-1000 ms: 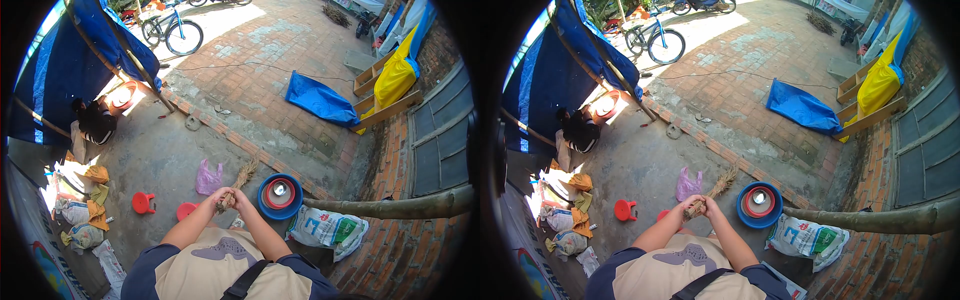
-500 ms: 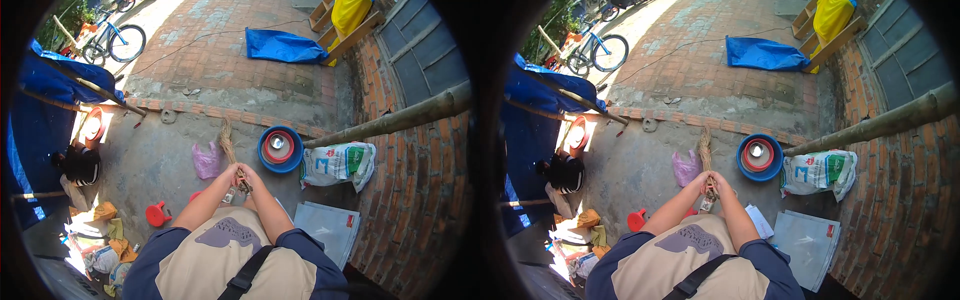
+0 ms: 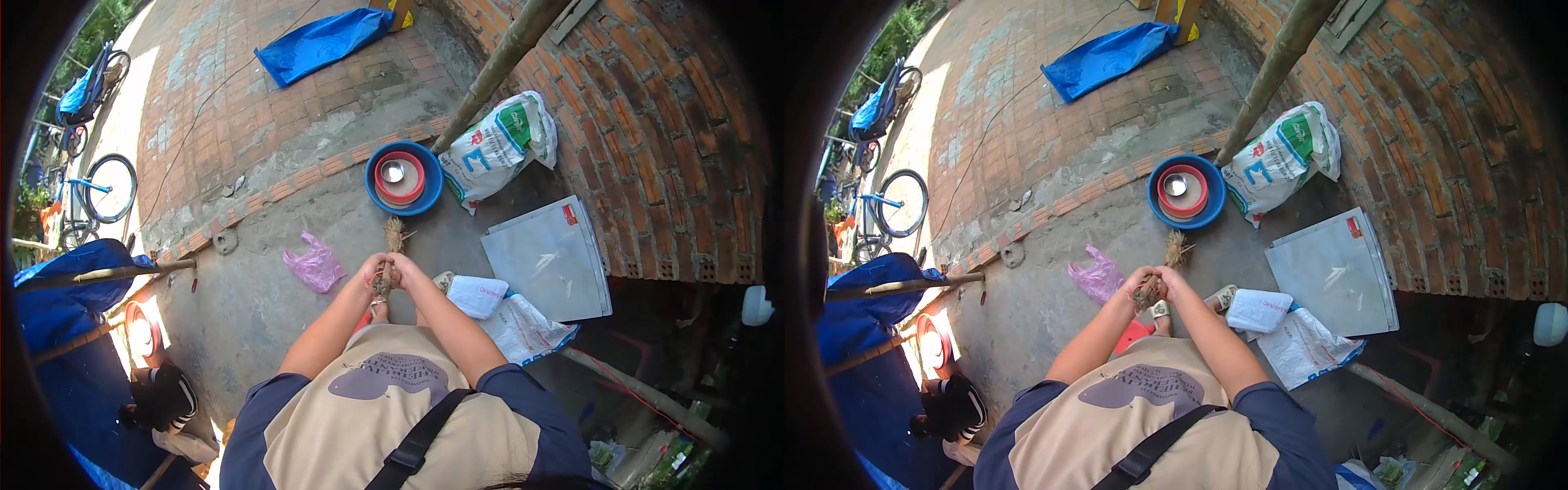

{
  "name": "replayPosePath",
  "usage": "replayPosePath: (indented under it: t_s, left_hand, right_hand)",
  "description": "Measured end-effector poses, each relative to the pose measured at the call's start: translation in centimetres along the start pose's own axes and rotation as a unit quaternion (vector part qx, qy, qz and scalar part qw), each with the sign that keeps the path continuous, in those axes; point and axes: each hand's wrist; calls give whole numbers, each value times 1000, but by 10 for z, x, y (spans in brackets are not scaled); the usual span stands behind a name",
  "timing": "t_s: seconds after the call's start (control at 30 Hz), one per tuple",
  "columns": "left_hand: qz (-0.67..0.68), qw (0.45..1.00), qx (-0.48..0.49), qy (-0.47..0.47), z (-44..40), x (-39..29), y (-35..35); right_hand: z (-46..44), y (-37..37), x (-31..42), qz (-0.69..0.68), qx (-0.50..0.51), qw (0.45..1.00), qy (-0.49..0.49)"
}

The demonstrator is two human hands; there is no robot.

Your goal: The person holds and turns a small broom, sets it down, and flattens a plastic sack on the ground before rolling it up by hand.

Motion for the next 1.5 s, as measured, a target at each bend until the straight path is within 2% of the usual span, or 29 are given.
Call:
replayPosePath:
  t_s: [0.03,0.07,0.1,0.17,0.2,0.27,0.3,0.37,0.43,0.57,0.63,0.67,0.7,0.77,0.83,0.93,1.0,1.03,1.07,1.1,1.13,1.17,1.23,1.27,1.43,1.47,1.5]
  left_hand:
    - [115,989,98,9,-18,1,-22]
    - [177,978,102,28,-21,1,-31]
    - [172,980,98,23,-20,1,-39]
    - [224,969,22,99,-45,16,-34]
    - [217,971,23,96,-41,19,-19]
    - [115,991,-61,30,-26,29,22]
    - [102,993,-42,-27,-36,38,33]
    - [114,993,-33,-28,-101,80,33]
    - [75,994,-46,-64,-105,110,73]
    - [-10,977,54,-206,-110,163,150]
    - [-41,968,81,-235,-121,179,168]
    - [-34,959,149,-240,-129,179,168]
    - [-38,958,148,-241,-135,179,170]
    - [59,936,228,-261,-144,177,174]
    - [243,855,242,-390,-118,166,186]
    - [217,872,233,-370,-100,148,203]
    - [200,912,162,-319,-97,144,210]
    - [193,913,160,-322,-99,146,215]
    - [50,964,138,-224,-102,147,219]
    - [-93,982,115,-119,-108,150,220]
    - [15,966,137,-217,-137,157,205]
    - [10,966,135,-221,-139,165,211]
    - [-63,984,38,-160,-140,189,230]
    - [-85,985,8,-148,-138,200,242]
    - [-194,958,17,-209,-129,263,279]
    - [-207,953,27,-218,-115,267,290]
    - [-236,937,61,-250,-139,274,281]
  right_hand:
    - [21,27,11,-8,38,999,-7]
    - [17,34,10,8,27,1000,-14]
    - [13,32,4,-3,52,999,-10]
    - [-14,16,-9,7,72,997,12]
    - [-28,-2,-18,2,71,997,7]
    - [-47,-32,-28,-49,35,998,-22]
    - [-41,-36,-22,-57,34,997,-27]
    - [5,-83,-33,-94,-2,995,-44]
    - [47,-131,-36,-133,-38,989,-56]
    - [109,-201,-33,-210,-112,969,-68]
    - [138,-226,-38,-244,-146,956,-69]
    - [147,-229,-36,-258,-162,950,-73]
    - [143,-242,-37,-262,-162,948,-76]
    - [130,-262,-33,-262,-148,945,-130]
    - [166,-237,-5,-232,-155,953,-117]
    - [180,-216,20,-253,-121,953,-118]
    - [179,-212,25,-237,-126,956,-120]
    - [170,-220,21,-243,-127,954,-123]
    - [165,-223,18,-235,-96,957,-144]
    - [170,-225,17,-224,-67,958,-164]
    - [181,-232,11,-191,-58,963,-182]
    - [180,-240,8,-197,-59,961,-185]
    - [194,-256,-41,-234,-62,947,-210]
    - [177,-257,-12,-252,-64,940,-222]
    - [192,-324,-65,-322,-72,904,-272]
    - [202,-335,-88,-330,-70,899,-279]
    - [200,-340,-88,-337,-68,894,-287]
Point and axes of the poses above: each hand's wrist, its own z-axis away from the middle knuckle, its own y-axis out of the palm, x = y × z, and after that the axes turned 13 degrees about z, right-handed
